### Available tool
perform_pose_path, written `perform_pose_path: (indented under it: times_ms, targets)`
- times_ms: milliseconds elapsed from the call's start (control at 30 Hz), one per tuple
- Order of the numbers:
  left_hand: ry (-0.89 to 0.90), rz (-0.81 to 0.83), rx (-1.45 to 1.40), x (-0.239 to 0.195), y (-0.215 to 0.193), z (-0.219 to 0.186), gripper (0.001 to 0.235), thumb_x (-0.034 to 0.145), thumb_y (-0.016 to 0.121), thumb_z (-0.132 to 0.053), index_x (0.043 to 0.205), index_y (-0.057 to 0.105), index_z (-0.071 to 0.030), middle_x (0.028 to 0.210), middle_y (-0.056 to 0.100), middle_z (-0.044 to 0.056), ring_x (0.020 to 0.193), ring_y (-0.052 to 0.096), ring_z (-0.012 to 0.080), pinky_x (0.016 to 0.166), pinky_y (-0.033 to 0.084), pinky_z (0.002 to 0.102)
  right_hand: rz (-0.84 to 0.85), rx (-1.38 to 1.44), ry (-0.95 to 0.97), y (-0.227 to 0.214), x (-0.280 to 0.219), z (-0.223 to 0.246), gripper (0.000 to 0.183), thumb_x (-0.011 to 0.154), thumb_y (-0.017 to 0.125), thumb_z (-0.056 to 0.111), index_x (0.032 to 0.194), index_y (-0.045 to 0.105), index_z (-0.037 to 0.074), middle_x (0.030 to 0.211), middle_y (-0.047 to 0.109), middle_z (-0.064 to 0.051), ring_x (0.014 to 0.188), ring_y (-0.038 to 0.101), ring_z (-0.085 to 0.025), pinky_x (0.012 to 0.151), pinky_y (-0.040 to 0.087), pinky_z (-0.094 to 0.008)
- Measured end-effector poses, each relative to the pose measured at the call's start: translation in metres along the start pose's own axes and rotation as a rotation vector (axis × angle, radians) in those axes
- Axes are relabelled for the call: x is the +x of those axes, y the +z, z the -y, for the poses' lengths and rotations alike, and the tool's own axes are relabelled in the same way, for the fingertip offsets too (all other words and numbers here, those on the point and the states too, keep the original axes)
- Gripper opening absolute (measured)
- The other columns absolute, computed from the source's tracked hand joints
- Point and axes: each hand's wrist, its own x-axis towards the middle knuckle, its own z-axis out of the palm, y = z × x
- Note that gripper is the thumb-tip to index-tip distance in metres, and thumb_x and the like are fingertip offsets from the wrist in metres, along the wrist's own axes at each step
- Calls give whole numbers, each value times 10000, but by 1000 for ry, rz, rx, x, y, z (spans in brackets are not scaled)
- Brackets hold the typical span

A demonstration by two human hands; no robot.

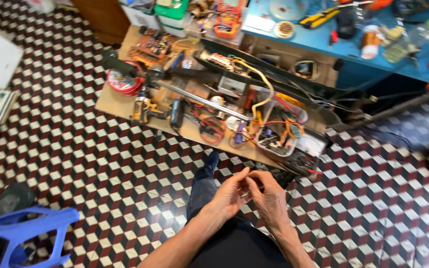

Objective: The person works on a small electronic component clamped to a workbench, stripping and twisting wires, then using a cordless drill to tighten a screw on the component. The person also uses pliers and a screwdriver during the process.

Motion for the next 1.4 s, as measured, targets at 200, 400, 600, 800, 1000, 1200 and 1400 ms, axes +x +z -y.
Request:
perform_pose_path:
  times_ms: [200,400,600,800,1000,1200,1400]
  targets:
    - [-14,70,-15,12,-7,-26,288,915,784,-370,970,698,-101,917,704,20,854,670,150,803,549,309,-44,-100,4,21,24,-3,199,919,708,144,1082,705,29,986,735,-104,824,743,-212,736,576,-327]
    - [-49,107,-22,28,-5,-79,234,929,767,-301,986,703,-84,903,708,17,840,671,130,786,555,282,-45,-145,9,45,69,13,210,930,698,147,1089,693,10,993,726,-112,837,739,-217,739,575,-335]
    - [52,-6,-90,32,-36,-120,214,915,769,-287,972,695,-94,876,713,18,810,676,132,768,544,295,48,-232,-156,87,103,37,246,891,738,156,1096,683,32,981,711,-139,853,726,-270,732,569,-366]
    - [387,-387,-340,-21,-148,-186,297,883,746,-261,1076,688,-43,964,745,73,851,705,164,785,565,305,379,-229,-339,206,146,73,317,871,751,133,1169,666,65,1040,689,-160,945,689,-328,779,561,-392]
    - [478,-660,-312,-5,-246,-308,303,898,730,-246,1092,623,-40,994,740,108,881,701,206,762,554,326,327,-520,-527,382,241,65,747,681,769,108,1351,488,-66,1268,589,-233,1170,578,-385,1006,449,-464]
    - [404,-707,-298,-16,-302,-407,277,903,722,-257,1074,652,-51,971,726,93,879,683,187,800,539,326,412,-845,-237,487,292,43,967,670,845,238,1475,369,-8,1160,580,-187,1095,578,-355,976,426,-485]
    - [272,-693,-246,-22,-322,-450,291,912,722,-258,1079,643,-33,970,733,91,873,679,173,806,539,307,477,-841,-143,491,287,30,990,704,843,214,1530,337,9,1045,585,-147,1006,588,-321,881,443,-456]
